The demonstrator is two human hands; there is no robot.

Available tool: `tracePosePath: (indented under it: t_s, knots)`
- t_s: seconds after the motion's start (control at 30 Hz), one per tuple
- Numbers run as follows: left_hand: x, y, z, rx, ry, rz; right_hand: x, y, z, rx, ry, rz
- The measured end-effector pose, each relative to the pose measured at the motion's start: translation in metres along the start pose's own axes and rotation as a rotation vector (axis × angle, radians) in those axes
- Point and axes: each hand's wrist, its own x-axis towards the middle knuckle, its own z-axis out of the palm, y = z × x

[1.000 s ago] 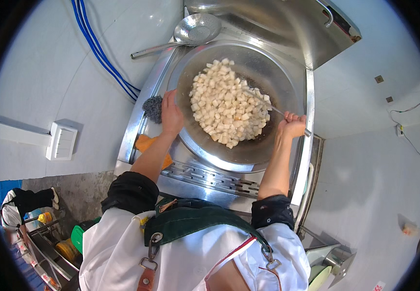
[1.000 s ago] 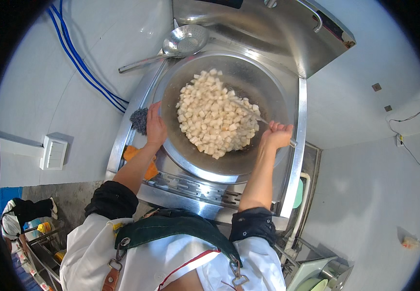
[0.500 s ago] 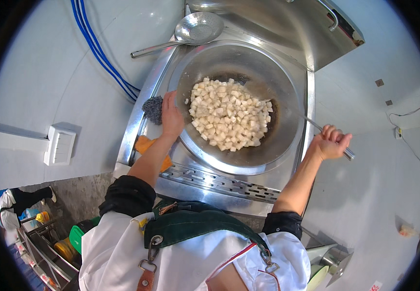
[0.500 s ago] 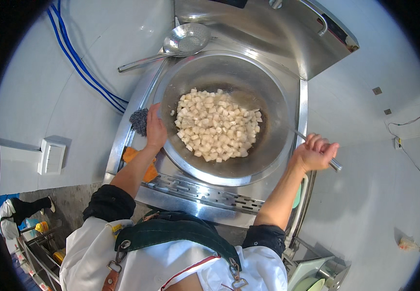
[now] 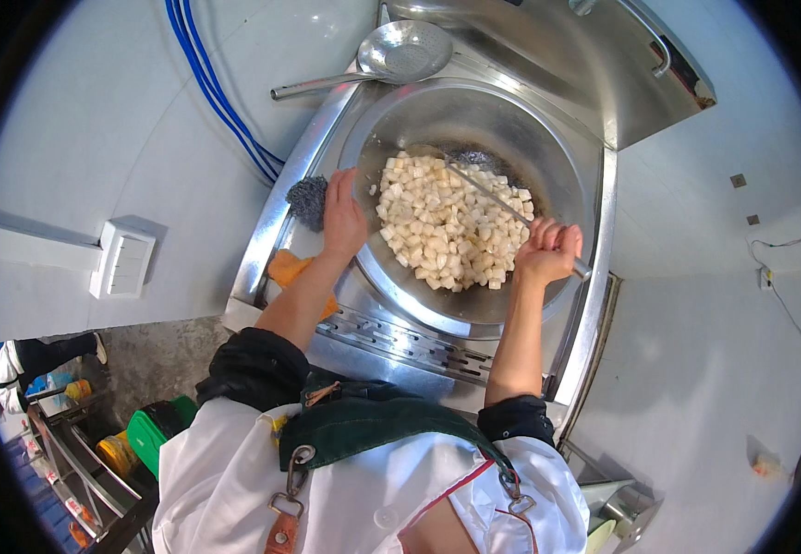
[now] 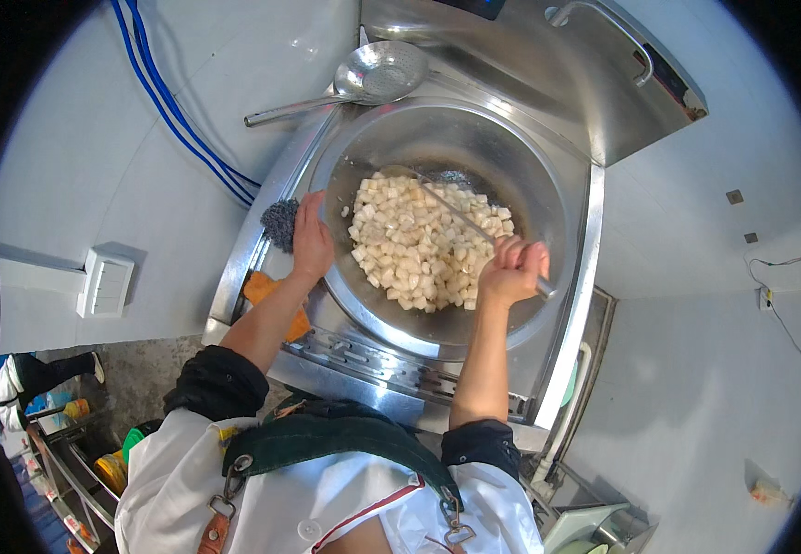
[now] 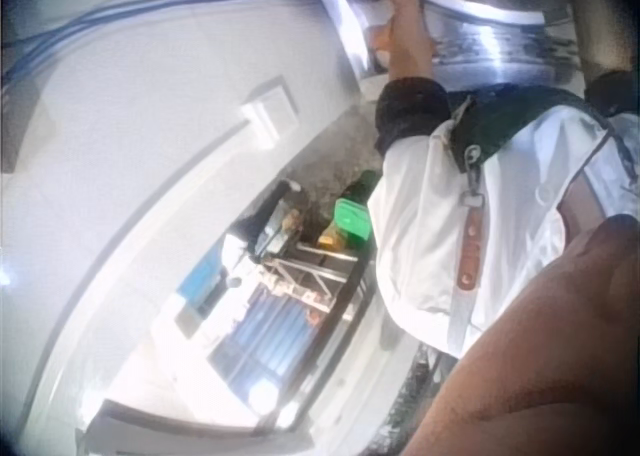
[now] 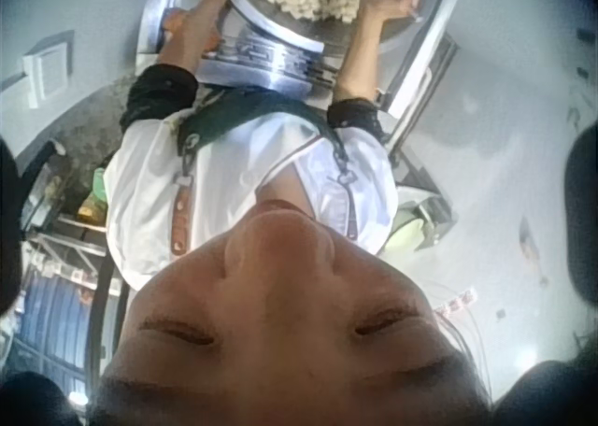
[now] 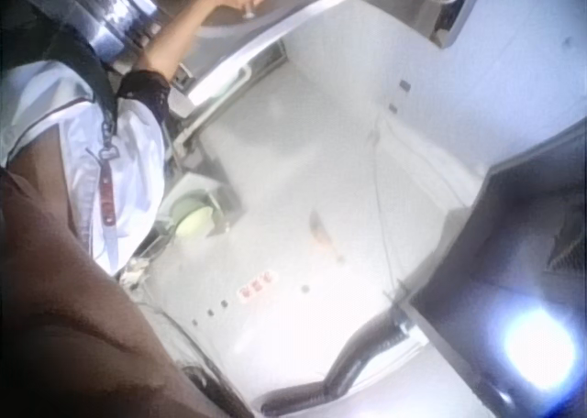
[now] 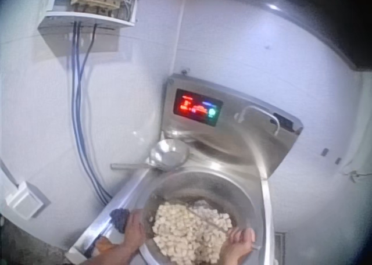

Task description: The person stirs a large quantity of diced white food in a metal wok using a ladle. They occasionally pause to wipe the wok's rim with a cloth. The food remains in the wok throughout the clip.

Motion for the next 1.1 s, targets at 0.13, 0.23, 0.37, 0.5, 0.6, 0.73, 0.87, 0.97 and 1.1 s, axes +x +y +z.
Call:
tracePosePath:
  t_s: [0.13, 0.23, 0.37, 0.5, 0.6, 0.73, 0.87, 0.97, 1.1]
  knots:
    - [0.0, 0.001, 0.0, -0.008, 0.009, 0.005, -0.027, -0.036, 0.01, -0.02, -0.382, 0.069]
    - [0.001, 0.001, -0.001, 0.009, 0.004, 0.024, -0.038, -0.083, 0.02, -0.098, -0.565, 0.156]
    - [0.001, -0.002, 0.0, -0.005, -0.003, 0.023, -0.038, -0.149, 0.046, -0.103, -0.542, 0.109]
    - [0.0, -0.005, 0.003, 0.003, 0.007, 0.026, -0.039, -0.217, 0.073, -0.038, -0.42, -0.03]
    - [0.0, -0.006, 0.004, 0.0, 0.002, 0.026, -0.047, -0.253, 0.086, -0.114, -0.383, -0.012]
    - [0.001, -0.005, 0.003, -0.02, -0.008, 0.008, -0.075, -0.243, 0.076, -0.205, -0.095, -0.017]
    - [0.001, -0.002, 0.001, -0.032, 0.004, 0.01, -0.12, -0.158, 0.04, -0.427, -0.102, -0.164]
    - [0.001, -0.002, 0.0, -0.031, -0.014, 0.006, -0.151, -0.089, 0.014, -0.477, -0.284, -0.131]
    - [0.002, -0.001, -0.001, -0.03, -0.014, 0.025, -0.146, -0.024, -0.011, -0.765, -0.508, -0.416]
